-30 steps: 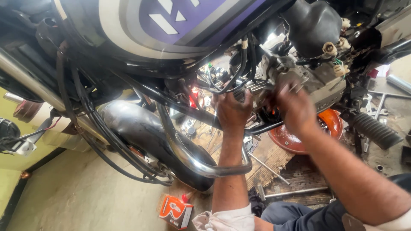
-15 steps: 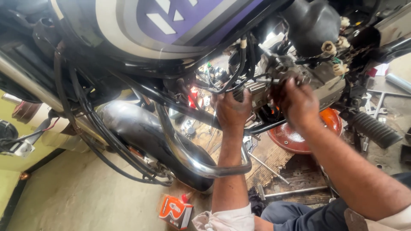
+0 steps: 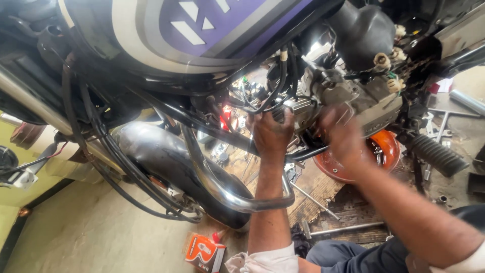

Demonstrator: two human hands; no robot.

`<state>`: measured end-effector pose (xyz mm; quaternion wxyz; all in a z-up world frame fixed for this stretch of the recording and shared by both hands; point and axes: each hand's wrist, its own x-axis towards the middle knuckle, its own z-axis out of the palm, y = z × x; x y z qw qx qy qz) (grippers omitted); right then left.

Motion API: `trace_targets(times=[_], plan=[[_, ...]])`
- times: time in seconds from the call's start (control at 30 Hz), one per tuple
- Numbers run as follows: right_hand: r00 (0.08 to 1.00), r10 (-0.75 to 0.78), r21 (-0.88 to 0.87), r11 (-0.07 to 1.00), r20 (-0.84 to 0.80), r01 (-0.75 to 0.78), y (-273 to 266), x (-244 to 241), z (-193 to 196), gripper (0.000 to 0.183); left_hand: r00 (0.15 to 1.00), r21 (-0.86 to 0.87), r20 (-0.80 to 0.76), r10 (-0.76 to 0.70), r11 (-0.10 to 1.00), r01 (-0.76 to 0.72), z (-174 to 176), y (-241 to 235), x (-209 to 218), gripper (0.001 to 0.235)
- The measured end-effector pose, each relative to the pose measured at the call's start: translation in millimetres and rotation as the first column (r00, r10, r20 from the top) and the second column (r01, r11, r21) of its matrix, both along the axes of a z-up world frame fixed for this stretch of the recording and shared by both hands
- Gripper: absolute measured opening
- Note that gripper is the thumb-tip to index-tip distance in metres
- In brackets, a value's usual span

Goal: The person sits on the workshop floor beneath a Hero motorcycle and works on its engine, using a spanner to loosen and tighten fasteners on the engine casing. They handle bolts, place removed parts into an orange bowl on the floor, and reposition tools while continuing to work on the engine.

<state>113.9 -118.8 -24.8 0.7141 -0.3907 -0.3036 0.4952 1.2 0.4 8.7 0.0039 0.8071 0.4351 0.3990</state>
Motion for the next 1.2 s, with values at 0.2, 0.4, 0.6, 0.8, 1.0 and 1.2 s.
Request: trace_targets(times=[0.2, 0.4, 0.6, 0.8, 1.0, 1.2], plan=[[0.495, -0.424, 0.543, 0.831, 0.758, -0.121, -25, -26, 34, 0.026, 0.992, 0.038, 0.109, -0.065, 0.997, 0.061, 27, -24, 3, 0.053], [0.951, -0.185, 0.109, 0.970, -0.246, 0.217, -8, 36, 36, 0.028, 1.000, -0.029, -0.010, 0.023, 0.999, -0.024, 11, -11, 3, 0.047], [0.398, -0.371, 0.443, 0.891, 0.839, -0.102, -30, -30, 36, 0.039, 0.998, -0.047, 0.058, -0.011, 0.999, 0.014, 19, -24, 1, 0.051], [0.990, -0.135, 0.015, 0.991, 0.047, 0.134, -8, 35, 17, 0.035, 1.000, -0.241, -0.021, -0.007, 0.970, 0.001, -1, -7, -2, 0.044], [0.040, -0.538, 0.539, 0.835, 0.842, -0.107, -25, -28, 47, 0.027, 0.998, -0.010, 0.037, -0.054, 0.998, 0.055, -9, 1, -3, 0.054], [0.996, -0.020, 0.075, 0.997, -0.088, 0.026, -7, 18, 15, 0.026, 0.997, -0.054, -0.074, 0.027, 0.998, -0.031, 6, -6, 0, 0.057]])
